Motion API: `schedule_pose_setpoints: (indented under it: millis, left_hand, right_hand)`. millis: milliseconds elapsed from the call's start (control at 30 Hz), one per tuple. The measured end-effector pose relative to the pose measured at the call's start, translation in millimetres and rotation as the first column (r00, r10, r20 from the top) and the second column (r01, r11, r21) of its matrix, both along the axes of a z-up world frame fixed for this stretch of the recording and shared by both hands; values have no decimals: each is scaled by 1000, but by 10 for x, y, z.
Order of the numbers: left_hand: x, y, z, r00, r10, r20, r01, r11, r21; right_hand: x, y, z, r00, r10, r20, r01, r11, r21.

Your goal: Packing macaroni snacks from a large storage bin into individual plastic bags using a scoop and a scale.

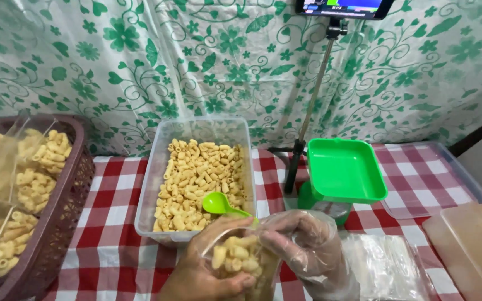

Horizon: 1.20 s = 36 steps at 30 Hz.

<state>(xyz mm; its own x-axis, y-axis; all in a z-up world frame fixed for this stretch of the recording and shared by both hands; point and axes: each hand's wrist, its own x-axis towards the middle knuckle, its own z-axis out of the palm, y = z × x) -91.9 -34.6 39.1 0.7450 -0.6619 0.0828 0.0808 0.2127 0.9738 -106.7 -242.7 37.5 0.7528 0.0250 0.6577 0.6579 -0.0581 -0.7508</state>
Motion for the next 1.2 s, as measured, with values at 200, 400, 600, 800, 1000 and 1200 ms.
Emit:
schedule_pose_setpoints:
  millis: [200,400,600,800,1000,1200]
  left_hand:
    - [65,-140,-213,927,362,93,-373,910,182]
    - [121,-138,-283,913,408,29,-404,888,219]
    - [100,45,-235,947,287,145,-304,946,115]
    - [85,190,-275,923,65,380,-194,929,314]
    - [98,189,-233,938,-6,348,-145,903,405]
    - [110,123,-190,946,-1,324,-107,943,316]
  right_hand:
    - [41,-21,-142,979,-107,-172,125,988,94]
    - [85,-35,-68,973,-184,-138,181,983,-34]
    - [56,-184,-72,996,-33,-83,18,984,-178]
    - [84,-258,199,953,294,68,-214,817,-536]
    - [79,-202,234,894,447,-24,-378,726,-574]
    - [120,-233,160,882,472,-13,-381,696,-609]
